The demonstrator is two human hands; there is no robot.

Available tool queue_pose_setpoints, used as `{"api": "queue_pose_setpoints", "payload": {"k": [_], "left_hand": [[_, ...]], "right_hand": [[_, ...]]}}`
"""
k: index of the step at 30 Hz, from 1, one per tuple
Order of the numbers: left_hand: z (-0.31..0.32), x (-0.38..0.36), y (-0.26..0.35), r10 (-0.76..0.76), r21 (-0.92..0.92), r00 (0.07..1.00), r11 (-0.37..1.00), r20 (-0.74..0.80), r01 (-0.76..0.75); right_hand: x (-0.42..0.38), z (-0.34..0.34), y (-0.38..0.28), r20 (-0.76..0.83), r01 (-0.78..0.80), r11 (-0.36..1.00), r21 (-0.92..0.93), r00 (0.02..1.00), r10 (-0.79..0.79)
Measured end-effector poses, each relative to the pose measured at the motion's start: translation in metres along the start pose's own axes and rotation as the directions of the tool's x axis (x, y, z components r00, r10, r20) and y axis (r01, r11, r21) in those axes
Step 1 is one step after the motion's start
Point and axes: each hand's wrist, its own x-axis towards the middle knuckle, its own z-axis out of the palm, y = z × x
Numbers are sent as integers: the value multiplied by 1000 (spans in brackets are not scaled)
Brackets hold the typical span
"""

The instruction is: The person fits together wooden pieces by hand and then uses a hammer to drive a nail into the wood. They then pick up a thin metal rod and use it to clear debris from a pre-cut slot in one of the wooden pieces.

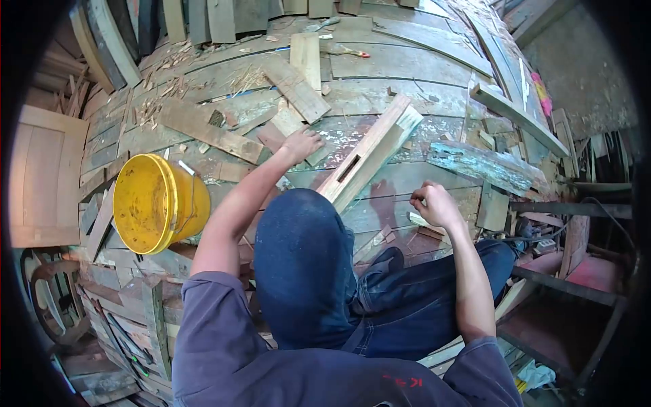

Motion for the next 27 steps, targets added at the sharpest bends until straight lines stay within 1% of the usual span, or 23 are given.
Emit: {"api": "queue_pose_setpoints", "payload": {"k": [2, 3, 5, 6, 9, 12, 13, 17, 20, 22, 23, 26, 27], "left_hand": [[4, 9, -3, -32, 21, 999, 999, 8, 31], [-1, 11, -3, -26, 32, 998, 999, -61, 28], [-13, 15, -3, 43, 60, 997, 997, 67, -47], [-28, 15, -4, 71, 71, 989, 994, 127, -81], [-54, 15, -13, 99, 30, 978, 994, 184, -107], [-16, 19, -49, 47, -120, 999, 992, -23, -50], [-26, 17, -59, -67, -377, 989, 920, 129, 111], [-67, -15, -66, -181, -490, 981, 864, -77, 121], [-56, -21, -78, -225, -525, 943, 849, -247, 65], [-68, -29, -78, -344, -606, 908, 784, -240, 136], [-74, -33, -78, -401, -644, 886, 746, -233, 168], [-118, -45, -65, -585, -825, 760, 553, -284, 118], [-128, -44, -64, -654, -827, 701, 537, -284, 166]], "right_hand": [[-1, 0, 0, -8, -7, 999, -37, 1000, 6], [-2, 0, 1, -7, -11, 999, -40, 1000, 11], [-2, -1, -1, -1, -19, 999, -46, 1000, 19], [-2, -2, -1, -1, -12, 999, -49, 1000, 12], [-4, -4, 0, -15, 10, 998, -56, 1000, -11], [-7, -5, 0, -41, 16, 999, -48, 999, -18], [-8, -4, 2, -45, 6, 999, -47, 999, -8], [-6, 2, 13, -18, -43, 996, -79, 999, 42], [-6, 6, 13, 0, -104, 990, -97, 995, 104], [-6, 9, 14, -2, -110, 989, -94, 994, 110], [-5, 11, 15, -3, -113, 989, -92, 994, 113], [-4, 13, 19, -15, -86, 994, -61, 996, 85], [-5, 16, 21, -32, -71, 996, -46, 997, 69]]}}
